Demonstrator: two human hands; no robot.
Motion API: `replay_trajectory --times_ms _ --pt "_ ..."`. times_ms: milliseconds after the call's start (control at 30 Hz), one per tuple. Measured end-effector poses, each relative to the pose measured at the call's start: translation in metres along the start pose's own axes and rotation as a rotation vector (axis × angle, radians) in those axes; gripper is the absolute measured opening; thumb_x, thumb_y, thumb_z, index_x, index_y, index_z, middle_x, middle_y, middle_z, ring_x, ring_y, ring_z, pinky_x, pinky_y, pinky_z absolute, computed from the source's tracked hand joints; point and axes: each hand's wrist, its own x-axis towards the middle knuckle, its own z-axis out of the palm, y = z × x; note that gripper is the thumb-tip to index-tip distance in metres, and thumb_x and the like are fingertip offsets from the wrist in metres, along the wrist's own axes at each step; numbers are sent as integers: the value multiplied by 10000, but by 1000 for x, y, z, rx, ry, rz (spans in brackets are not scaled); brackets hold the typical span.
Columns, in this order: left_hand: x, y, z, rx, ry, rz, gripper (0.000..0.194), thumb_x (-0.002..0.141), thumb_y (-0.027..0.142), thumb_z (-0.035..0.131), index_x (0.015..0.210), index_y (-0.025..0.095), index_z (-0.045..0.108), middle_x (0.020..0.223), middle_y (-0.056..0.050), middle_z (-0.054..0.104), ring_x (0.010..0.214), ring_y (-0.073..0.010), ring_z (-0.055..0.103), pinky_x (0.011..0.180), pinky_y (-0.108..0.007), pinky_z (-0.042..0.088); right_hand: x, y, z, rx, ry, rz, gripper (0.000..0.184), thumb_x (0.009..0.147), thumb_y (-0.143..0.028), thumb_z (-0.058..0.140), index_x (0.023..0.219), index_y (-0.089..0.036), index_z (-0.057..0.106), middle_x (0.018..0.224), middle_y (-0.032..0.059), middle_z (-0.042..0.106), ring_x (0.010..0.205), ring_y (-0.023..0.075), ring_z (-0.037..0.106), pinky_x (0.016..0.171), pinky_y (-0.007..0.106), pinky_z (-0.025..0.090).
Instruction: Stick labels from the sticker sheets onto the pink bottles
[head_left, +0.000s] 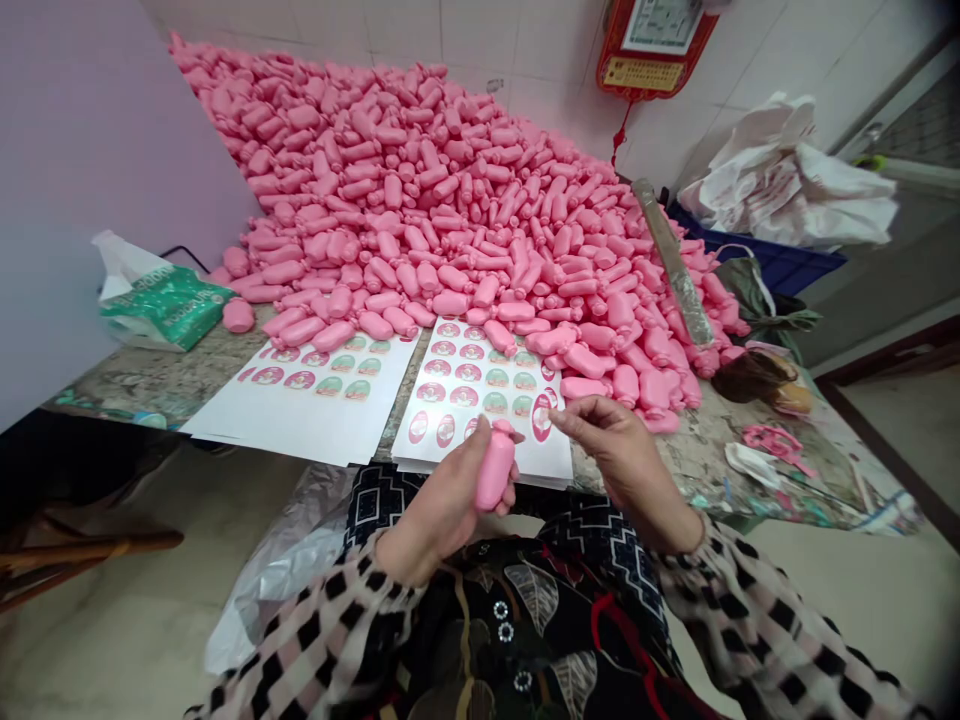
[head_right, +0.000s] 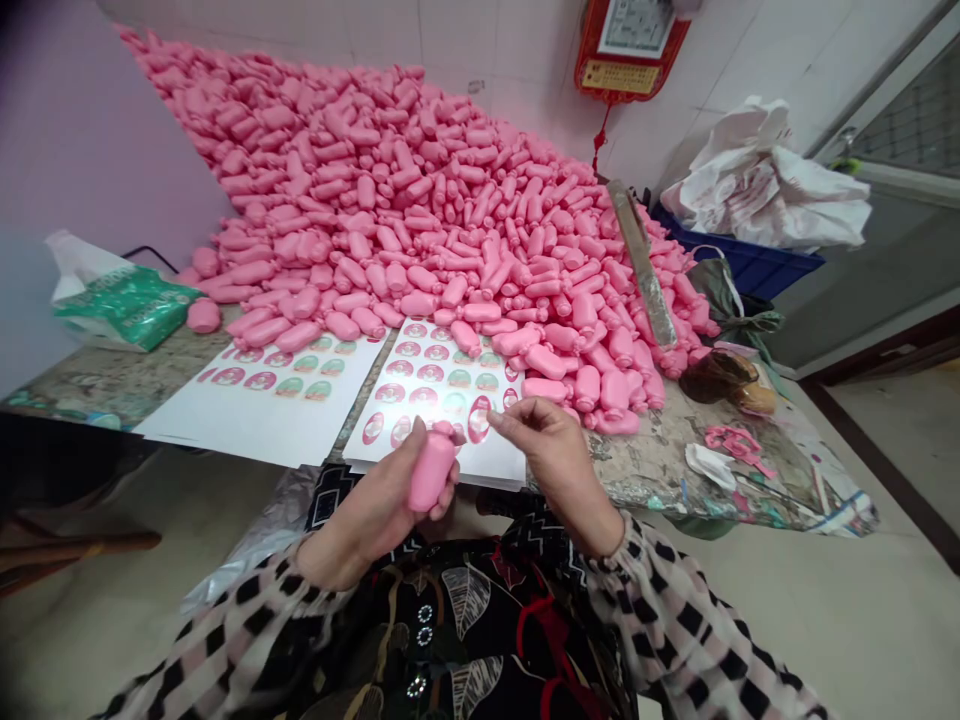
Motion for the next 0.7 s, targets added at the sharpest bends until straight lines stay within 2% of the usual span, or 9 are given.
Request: replay_trajectory --times_ms 67,133,333,467,700 --pt "6 2 5 -321 19 -123 514 835 623 354 1019 172 518 663 -3 540 495 -92 517 449 -204 408 -10 -2 8 -13 -35 0 268 665 -405 721 679 -180 575 651 -23 559 596 102 473 578 244 394" --pt "11 2 9 -454 51 -142 455 829 586 424 991 171 520 672 -3 555 504 -97 540 465 -210 434 -17 -1 14 -52 -60 6 273 663 -413 721 676 -176 585 656 -15 570 599 105 480 575 244 397" --pt "13 -4 12 -474 78 -66 419 821 536 488 991 156 538 702 -16 581 525 -121 572 470 -237 470 -23 4 23 -33 -82 64 297 642 -433 731 654 -180 577 626 -13 598 576 120 531 561 258 434" --pt "13 -6 10 -487 48 -62 405 822 525 496 989 159 545 669 -8 575 533 -120 573 480 -232 473 -24 3 26 45 -138 121 279 647 -431 726 664 -202 566 587 -18 613 552 141 569 508 264 452" --pt "13 -8 9 -496 33 -46 391 832 521 480 964 161 557 670 -8 568 526 -112 561 470 -224 466 -25 2 29 -6 -130 111 296 629 -463 723 663 -200 591 552 -12 617 513 139 567 441 247 442"
